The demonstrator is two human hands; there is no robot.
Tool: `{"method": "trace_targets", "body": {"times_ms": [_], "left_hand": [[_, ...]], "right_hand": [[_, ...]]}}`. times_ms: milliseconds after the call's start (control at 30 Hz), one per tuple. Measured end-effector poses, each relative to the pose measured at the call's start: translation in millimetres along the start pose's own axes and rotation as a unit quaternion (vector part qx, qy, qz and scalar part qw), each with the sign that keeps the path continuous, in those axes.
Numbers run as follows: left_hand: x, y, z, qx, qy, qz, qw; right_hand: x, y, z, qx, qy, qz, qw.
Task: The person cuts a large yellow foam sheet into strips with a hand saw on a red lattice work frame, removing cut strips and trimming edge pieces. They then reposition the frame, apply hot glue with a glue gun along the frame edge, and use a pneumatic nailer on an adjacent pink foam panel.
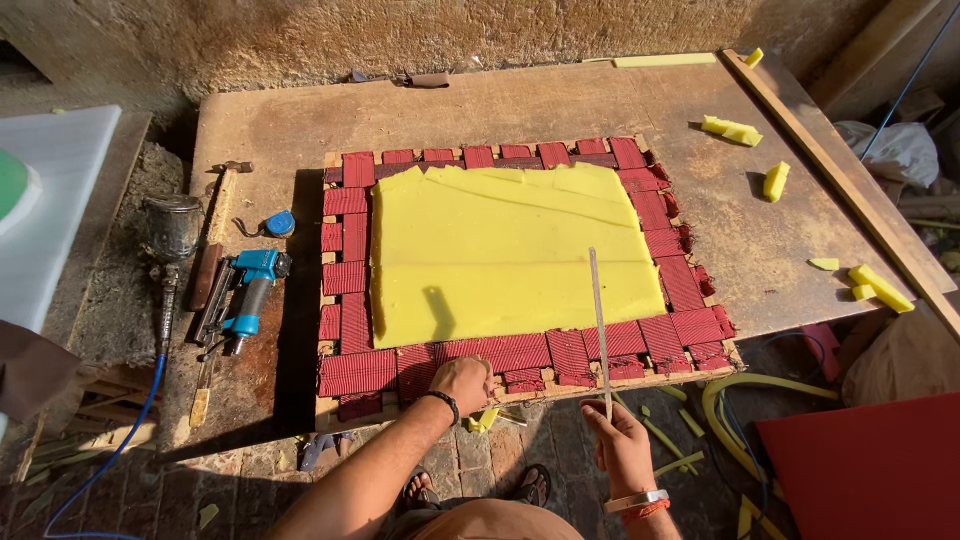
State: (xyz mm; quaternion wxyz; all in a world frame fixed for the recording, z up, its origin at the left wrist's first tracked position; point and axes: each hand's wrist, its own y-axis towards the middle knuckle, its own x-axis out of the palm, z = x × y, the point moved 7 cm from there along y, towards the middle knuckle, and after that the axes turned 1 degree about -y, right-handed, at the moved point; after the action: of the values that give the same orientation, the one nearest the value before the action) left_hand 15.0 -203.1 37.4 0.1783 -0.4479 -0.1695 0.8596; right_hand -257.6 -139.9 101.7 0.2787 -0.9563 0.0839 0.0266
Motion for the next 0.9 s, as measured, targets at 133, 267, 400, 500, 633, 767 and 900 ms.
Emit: {"method": "trace_targets", "body": {"times_ms": [133, 267, 400, 500, 633, 767, 900], "left_hand": [[4, 7, 8, 0.019, 0.141, 0.017, 0.990], [9, 12, 1, 0.037, 0.133, 0.057, 0.989], [2, 8, -22, -0.029, -0.078, 0.095, 0.992], [-15, 4, -31, -0.021, -0.187, 0.160, 0.969], [-23, 4, -45, -0.021, -0.322, 0.138, 0.936], [-34, -4, -52, 0.012, -0.309, 0.162, 0.937], [-55, -18, -68, 0.013, -0.332, 0.181, 0.926]], "right_hand": [[-3, 16, 4, 0.036, -0.002, -0.010, 0.999], [-1, 33, 1, 0.033, -0.001, -0.026, 0.999], [5, 47, -5, 0.025, -0.013, -0.045, 0.999], [13, 53, -7, 0.024, -0.017, -0.060, 0.998], [32, 55, -6, 0.017, -0.026, -0.085, 0.996], [51, 50, -6, 0.010, -0.030, -0.109, 0.994], [59, 41, -6, 0.021, -0.035, -0.113, 0.993]]}}
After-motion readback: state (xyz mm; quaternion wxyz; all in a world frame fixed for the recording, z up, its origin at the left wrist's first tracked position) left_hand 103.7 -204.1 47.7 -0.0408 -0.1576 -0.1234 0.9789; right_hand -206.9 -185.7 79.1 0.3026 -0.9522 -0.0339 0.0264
